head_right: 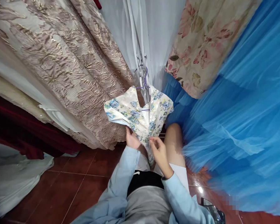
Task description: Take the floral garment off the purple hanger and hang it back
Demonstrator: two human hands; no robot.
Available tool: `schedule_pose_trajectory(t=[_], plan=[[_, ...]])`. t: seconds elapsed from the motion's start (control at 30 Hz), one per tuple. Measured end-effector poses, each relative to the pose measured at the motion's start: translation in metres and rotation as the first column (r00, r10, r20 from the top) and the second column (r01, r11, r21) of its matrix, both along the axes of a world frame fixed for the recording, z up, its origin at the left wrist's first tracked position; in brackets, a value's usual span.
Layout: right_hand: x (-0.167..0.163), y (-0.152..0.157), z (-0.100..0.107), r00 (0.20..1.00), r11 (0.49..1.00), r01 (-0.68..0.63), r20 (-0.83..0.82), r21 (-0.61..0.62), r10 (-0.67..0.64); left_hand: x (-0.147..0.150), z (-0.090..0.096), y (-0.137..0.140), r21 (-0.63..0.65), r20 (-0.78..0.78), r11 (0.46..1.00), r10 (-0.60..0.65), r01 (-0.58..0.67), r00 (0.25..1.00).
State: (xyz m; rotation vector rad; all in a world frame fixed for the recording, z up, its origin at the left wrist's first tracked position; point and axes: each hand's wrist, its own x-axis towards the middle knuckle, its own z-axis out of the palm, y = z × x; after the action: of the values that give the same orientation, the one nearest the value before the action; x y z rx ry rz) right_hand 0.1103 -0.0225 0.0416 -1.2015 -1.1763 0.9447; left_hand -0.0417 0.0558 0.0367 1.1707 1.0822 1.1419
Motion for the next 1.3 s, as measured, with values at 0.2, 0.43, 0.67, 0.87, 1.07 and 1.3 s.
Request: schedule_pose_trajectory(t=[0.2,0.43,0.67,0.87,1.07,1.3], plan=[[-0.001,0.054,0.005,0.988,0.999,0.034,0.152,0.000,-0.034,0.017,-0.025,-0.015,-0.028,0.238,0.981,0.193,-0.192,0.952],[0.002,0.046,0.004,0.982,0.999,0.041,0.187,-0.031,-0.035,0.000,-0.030,-0.014,0.222,-0.058,0.819,0.553,-0.529,0.831],[0.007,0.020,0.021,0.981,0.999,-0.016,0.192,-0.033,0.022,-0.001,0.004,-0.040,0.510,-0.363,0.860,0.197,0.017,0.911],[0.018,0.009,0.048,0.952,1.000,-0.015,0.306,0.008,0.012,0.024,0.020,-0.039,0.507,-0.368,0.857,0.119,0.092,0.922],[0.032,0.014,0.029,0.960,0.995,-0.094,0.270,0.043,0.079,0.028,0.017,-0.035,0.721,-0.228,0.693,0.255,-0.013,0.940],[0.006,0.023,0.003,0.981,0.985,-0.134,0.156,0.109,0.116,0.031,0.050,-0.013,0.808,-0.250,0.589,0.329,0.009,0.911]])
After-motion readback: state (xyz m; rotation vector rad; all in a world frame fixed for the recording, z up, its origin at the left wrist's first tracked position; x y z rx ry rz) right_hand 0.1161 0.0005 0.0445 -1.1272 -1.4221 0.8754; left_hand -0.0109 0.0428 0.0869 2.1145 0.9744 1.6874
